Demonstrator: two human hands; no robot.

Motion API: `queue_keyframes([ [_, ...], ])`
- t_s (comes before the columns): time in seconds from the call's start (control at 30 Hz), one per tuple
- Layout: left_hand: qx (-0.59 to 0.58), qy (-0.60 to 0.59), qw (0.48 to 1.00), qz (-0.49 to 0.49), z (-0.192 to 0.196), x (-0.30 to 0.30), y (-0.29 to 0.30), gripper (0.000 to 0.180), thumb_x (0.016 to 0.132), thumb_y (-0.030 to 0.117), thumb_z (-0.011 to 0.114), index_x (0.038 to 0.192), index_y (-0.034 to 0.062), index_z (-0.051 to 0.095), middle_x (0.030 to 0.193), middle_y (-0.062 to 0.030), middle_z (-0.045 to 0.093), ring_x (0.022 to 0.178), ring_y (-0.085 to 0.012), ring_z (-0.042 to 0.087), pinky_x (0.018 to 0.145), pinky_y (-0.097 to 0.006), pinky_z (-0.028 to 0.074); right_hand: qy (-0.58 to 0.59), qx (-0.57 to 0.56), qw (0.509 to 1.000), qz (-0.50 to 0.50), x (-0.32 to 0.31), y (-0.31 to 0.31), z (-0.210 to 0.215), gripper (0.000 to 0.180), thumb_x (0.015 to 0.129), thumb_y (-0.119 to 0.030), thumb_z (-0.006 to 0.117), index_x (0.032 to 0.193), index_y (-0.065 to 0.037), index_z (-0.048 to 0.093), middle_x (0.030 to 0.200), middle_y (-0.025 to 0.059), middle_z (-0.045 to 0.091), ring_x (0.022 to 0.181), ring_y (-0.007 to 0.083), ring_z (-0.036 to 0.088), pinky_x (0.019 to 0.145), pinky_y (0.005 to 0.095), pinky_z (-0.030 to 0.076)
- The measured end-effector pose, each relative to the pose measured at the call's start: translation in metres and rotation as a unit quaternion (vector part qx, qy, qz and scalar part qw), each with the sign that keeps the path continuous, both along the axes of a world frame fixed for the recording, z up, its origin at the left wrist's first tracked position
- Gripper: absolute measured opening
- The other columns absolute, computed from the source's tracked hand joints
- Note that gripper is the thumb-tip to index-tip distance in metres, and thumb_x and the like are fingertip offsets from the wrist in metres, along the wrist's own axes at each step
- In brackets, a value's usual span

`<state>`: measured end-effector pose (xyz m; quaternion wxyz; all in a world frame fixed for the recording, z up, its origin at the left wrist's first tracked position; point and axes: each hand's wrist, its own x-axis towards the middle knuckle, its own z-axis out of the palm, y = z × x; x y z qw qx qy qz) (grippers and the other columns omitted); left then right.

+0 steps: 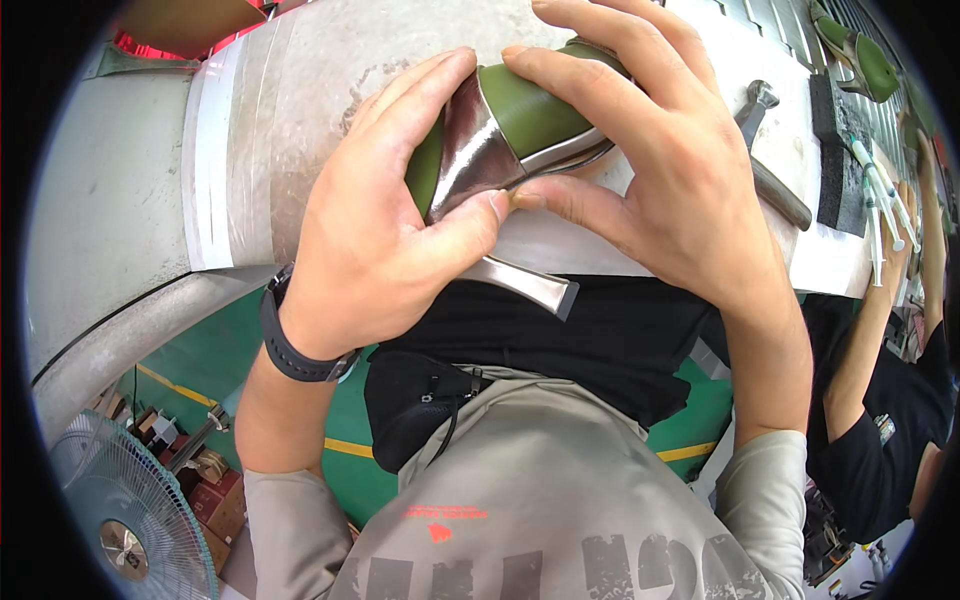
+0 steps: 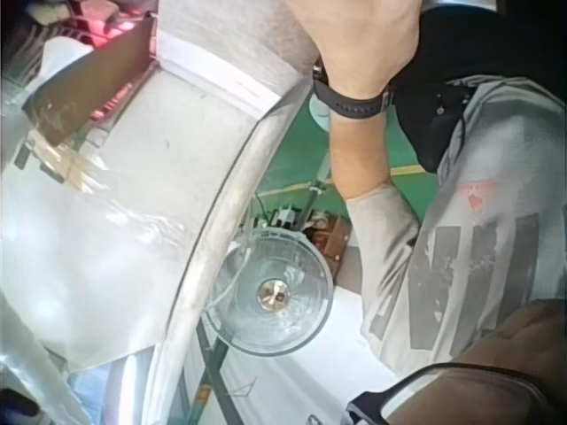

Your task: The person assembles high-heeled shoes by fitting a green upper onto a heel, hammering around the silver trim and heel seat with a hammer, and applying a tan sole to the bottom of the assembly.

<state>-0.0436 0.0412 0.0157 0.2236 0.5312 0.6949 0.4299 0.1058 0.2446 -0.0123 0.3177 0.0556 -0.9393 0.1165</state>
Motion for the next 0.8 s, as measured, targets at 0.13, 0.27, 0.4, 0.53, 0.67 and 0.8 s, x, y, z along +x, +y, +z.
queue_keyframes([
  [0.13,0.004,0.034,0.999,0.005,-0.002,0.002,0.0,0.074,0.081,0.004,0.067,0.153,-0.0061,0.049,0.152,-0.0198,0.054,0.142,-0.0279,0.052,0.121,-0.038,0.037,-0.033,-0.008,0.999,-0.027,0.008,-0.019,0.029,0.065,0.076,-0.026,0.09,0.131,-0.003,0.065,0.142,0.0239,0.055,0.134,0.0462,0.051,0.111,0.0533,0.045],
  [0.27,0.016,0.067,0.998,0.003,-0.003,0.003,-0.003,0.077,0.081,0.004,0.066,0.155,-0.007,0.045,0.155,-0.0207,0.051,0.144,-0.029,0.05,0.122,-0.039,0.036,-0.059,-0.017,0.997,-0.045,0.003,-0.033,0.047,0.065,0.076,-0.026,0.09,0.132,-0.003,0.065,0.143,0.0243,0.055,0.134,0.0458,0.051,0.111,0.053,0.045],
  [0.4,0.011,0.05,0.999,-0.018,-0.001,-0.001,0.002,0.078,0.085,0.01,0.07,0.155,-0.0078,0.043,0.155,-0.0218,0.05,0.144,-0.0299,0.049,0.121,-0.04,0.037,-0.12,-0.036,0.992,0.02,0.005,-0.004,0.055,0.066,0.077,-0.026,0.09,0.133,-0.002,0.064,0.145,0.0258,0.053,0.135,0.0452,0.051,0.112,0.0512,0.043],
  [0.53,-0.026,0.077,0.996,-0.019,0.004,-0.009,0.01,0.079,0.087,0.02,0.078,0.154,-0.0078,0.045,0.15,-0.022,0.054,0.139,-0.0296,0.053,0.118,-0.038,0.04,-0.113,-0.09,0.987,0.066,0.016,0.02,0.048,0.073,0.079,-0.024,0.09,0.143,-0.006,0.061,0.15,0.0267,0.05,0.138,0.0459,0.05,0.113,0.0494,0.044],
  [0.67,-0.047,0.072,0.996,-0.027,0.01,-0.009,0.025,0.08,0.086,0.025,0.085,0.149,-0.0076,0.049,0.137,-0.018,0.062,0.126,-0.0263,0.061,0.111,-0.037,0.046,-0.168,-0.06,0.983,0.032,0.014,0.018,0.055,0.069,0.08,-0.02,0.088,0.143,-0.007,0.062,0.149,0.0255,0.052,0.138,0.0466,0.05,0.114,0.0492,0.044],
  [0.8,-0.089,-0.061,0.994,-0.023,0.017,-0.004,0.035,0.074,0.083,0.017,0.087,0.145,-0.0064,0.053,0.132,-0.015,0.065,0.122,-0.0224,0.062,0.108,-0.036,0.048,-0.189,-0.089,0.978,0.002,0.006,-0.002,0.072,0.06,0.081,-0.016,0.085,0.136,-0.004,0.064,0.146,0.0248,0.054,0.136,0.0462,0.05,0.113,0.0504,0.044],
])
